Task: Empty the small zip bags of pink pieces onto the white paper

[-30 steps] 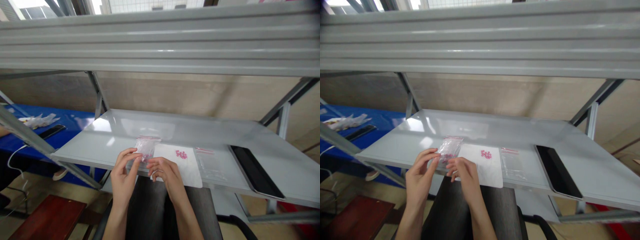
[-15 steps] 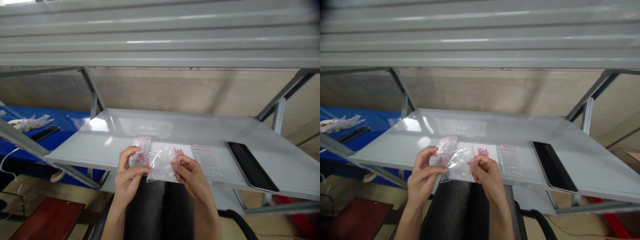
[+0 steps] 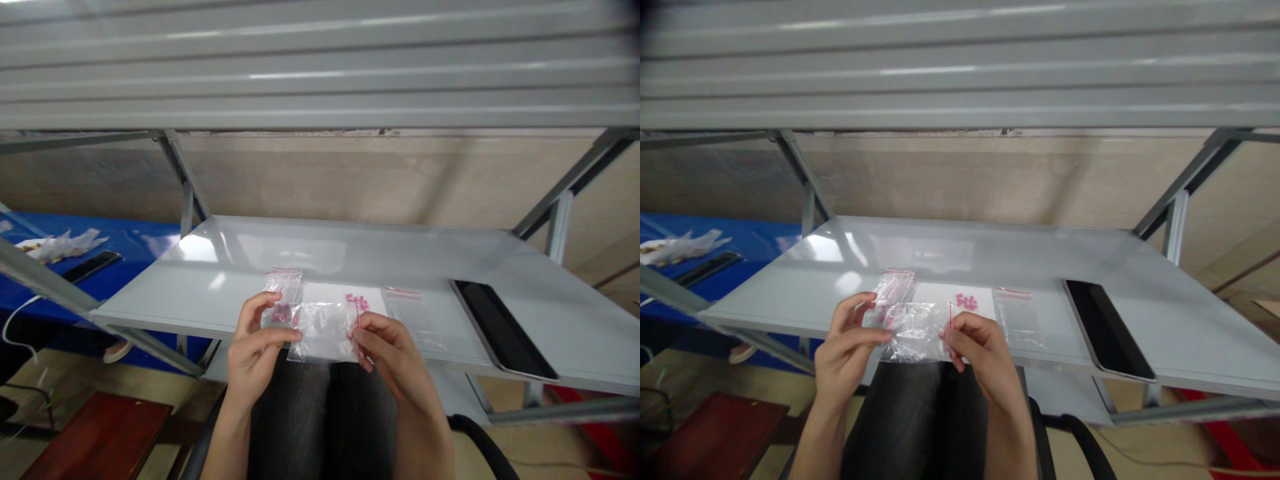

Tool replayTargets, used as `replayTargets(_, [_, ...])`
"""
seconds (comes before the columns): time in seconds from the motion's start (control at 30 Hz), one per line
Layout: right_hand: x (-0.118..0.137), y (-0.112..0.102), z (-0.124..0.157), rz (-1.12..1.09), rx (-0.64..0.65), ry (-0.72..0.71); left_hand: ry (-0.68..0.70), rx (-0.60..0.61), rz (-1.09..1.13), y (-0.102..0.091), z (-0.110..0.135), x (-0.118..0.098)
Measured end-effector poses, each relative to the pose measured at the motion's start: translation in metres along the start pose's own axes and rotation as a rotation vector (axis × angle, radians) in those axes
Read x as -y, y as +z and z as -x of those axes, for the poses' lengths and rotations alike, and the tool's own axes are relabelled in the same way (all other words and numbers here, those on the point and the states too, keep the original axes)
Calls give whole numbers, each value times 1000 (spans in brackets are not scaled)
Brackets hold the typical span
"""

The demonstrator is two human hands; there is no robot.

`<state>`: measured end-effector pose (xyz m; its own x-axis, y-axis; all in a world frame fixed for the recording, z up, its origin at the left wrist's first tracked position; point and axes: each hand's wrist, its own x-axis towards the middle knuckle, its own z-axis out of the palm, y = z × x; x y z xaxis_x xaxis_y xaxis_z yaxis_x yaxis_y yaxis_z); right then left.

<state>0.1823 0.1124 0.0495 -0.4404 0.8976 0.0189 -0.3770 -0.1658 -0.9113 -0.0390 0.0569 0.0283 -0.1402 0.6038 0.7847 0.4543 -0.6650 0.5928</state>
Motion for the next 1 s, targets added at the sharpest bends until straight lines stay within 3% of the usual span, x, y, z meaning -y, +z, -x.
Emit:
replayTargets(0.5, [-6,-5,4,29,79,11,-146,42,7,1,-1,-6])
replayTargets(0.8, [-3,9,5,211,180,83,-285,186,227,36,3,-36])
replayTargets(1.0, [-3,12,11,221,265,141,-428,257,192,47,6,-42])
